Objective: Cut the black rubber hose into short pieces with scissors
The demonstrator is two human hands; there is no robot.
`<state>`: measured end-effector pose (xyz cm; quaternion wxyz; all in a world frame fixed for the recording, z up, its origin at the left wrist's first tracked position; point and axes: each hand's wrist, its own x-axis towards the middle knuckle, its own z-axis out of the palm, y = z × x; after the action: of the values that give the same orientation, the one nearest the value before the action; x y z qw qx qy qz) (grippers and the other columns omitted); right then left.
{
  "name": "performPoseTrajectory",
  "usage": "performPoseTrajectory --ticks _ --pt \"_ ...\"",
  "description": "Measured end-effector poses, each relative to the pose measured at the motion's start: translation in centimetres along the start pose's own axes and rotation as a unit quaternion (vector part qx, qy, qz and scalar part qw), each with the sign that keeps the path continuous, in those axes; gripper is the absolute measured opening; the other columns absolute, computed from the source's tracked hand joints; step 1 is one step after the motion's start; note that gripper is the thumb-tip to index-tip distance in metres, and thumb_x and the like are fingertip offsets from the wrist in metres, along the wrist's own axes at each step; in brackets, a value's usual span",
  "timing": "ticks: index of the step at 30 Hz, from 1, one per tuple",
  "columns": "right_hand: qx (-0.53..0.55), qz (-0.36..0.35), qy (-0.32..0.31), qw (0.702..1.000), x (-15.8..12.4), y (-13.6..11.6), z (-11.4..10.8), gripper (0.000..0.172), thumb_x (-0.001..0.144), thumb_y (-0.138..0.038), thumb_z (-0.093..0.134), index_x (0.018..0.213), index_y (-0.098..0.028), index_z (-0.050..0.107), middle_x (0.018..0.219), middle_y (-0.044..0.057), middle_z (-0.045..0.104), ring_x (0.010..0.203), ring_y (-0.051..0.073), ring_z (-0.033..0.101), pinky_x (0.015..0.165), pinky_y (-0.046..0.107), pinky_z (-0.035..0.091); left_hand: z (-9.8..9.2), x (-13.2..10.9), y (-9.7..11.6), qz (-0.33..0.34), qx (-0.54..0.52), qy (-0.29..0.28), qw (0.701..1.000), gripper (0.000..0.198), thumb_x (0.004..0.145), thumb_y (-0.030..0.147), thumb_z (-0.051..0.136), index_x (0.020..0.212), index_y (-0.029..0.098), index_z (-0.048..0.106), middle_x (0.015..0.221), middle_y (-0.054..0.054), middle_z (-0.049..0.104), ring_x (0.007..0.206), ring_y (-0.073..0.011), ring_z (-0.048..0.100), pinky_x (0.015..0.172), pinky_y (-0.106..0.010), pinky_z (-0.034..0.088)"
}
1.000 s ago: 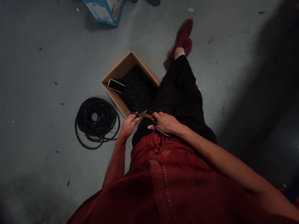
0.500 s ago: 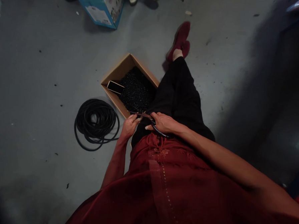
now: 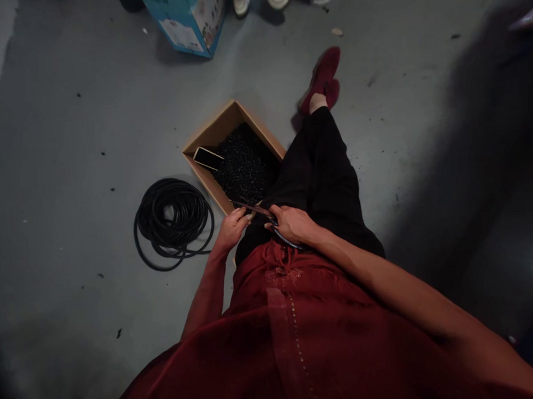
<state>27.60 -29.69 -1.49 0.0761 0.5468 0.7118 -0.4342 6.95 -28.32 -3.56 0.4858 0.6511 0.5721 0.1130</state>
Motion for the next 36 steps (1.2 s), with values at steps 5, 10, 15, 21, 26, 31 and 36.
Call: performPoseTrajectory --ticks 5,10,15,21,26,31,36 --pt "0.000 -0.004 0.007 1.000 0.0 -0.1 -0.3 0.036 0.090 -0.048 0.044 0.111 -0.020 0.052 0.108 0.012 0.064 0.096 0.024 0.062 0.074 0.028 0.041 -0.1 -0.4 -0.4 -0.059 -0.180 -0.042 0.981 0.034 0.090 0.037 0.044 0.099 0.010 0.064 0.087 -0.006 0.065 0.075 -0.0120 0.057 0.076 -0.025 0.046" --pt "-0.003 -0.014 0.021 1.000 -0.6 -0.6 -0.9 0.032 0.087 -0.045 0.048 0.105 -0.019 0.055 0.104 0.011 0.066 0.093 0.024 0.063 0.071 0.027 0.041 -1.1 -0.7 0.3 -0.083 -0.214 -0.079 0.970 0.038 0.085 0.046 0.049 0.090 0.012 0.066 0.086 -0.006 0.066 0.079 -0.0148 0.056 0.079 -0.027 0.046" --pt "0.001 -0.020 0.047 0.999 -0.4 -0.4 -1.1 0.035 0.084 -0.048 0.051 0.104 -0.020 0.057 0.101 0.011 0.068 0.088 0.025 0.065 0.067 0.028 0.040 -0.8 0.0 -0.9 -0.106 -0.270 -0.091 0.953 0.037 0.079 0.051 0.056 0.075 0.015 0.062 0.070 -0.001 0.060 0.068 -0.0123 0.052 0.070 -0.024 0.041" --pt "0.006 -0.043 0.062 0.997 -0.3 -0.3 -1.7 0.038 0.082 -0.050 0.053 0.103 -0.019 0.059 0.096 0.011 0.069 0.084 0.026 0.066 0.062 0.028 0.038 -0.2 0.1 -0.6 -0.138 -0.367 -0.079 0.917 0.041 0.068 0.055 0.066 0.073 0.015 0.061 0.064 0.001 0.056 0.060 -0.0104 0.047 0.062 -0.023 0.039" --pt "0.001 -0.080 0.063 0.995 -0.3 0.0 -2.9 0.041 0.080 -0.054 0.054 0.102 -0.020 0.059 0.094 0.008 0.068 0.081 0.025 0.066 0.059 0.026 0.036 -1.3 -0.4 1.0 -0.131 -0.391 -0.119 0.903 0.043 0.065 0.060 0.066 0.071 0.017 0.065 0.067 -0.001 0.058 0.058 -0.0122 0.048 0.059 -0.025 0.040" --pt "-0.013 -0.104 0.073 0.992 -0.2 0.2 -3.4 0.043 0.078 -0.056 0.055 0.100 -0.019 0.059 0.094 0.009 0.068 0.080 0.025 0.065 0.059 0.027 0.038 -1.8 -0.6 1.2 -0.164 -0.404 -0.118 0.892 0.048 0.060 0.061 0.070 0.079 0.017 0.067 0.064 0.000 0.056 0.057 -0.0121 0.048 0.055 -0.023 0.037" --pt "-0.014 -0.095 0.080 0.992 -0.2 0.0 -3.5 0.043 0.080 -0.053 0.052 0.105 -0.019 0.059 0.098 0.011 0.068 0.084 0.025 0.066 0.062 0.028 0.042 -1.0 0.0 0.8 -0.145 -0.371 -0.078 0.914 0.051 0.058 0.068 0.066 0.068 0.018 0.063 0.057 0.002 0.050 0.053 -0.0107 0.043 0.054 -0.023 0.035"
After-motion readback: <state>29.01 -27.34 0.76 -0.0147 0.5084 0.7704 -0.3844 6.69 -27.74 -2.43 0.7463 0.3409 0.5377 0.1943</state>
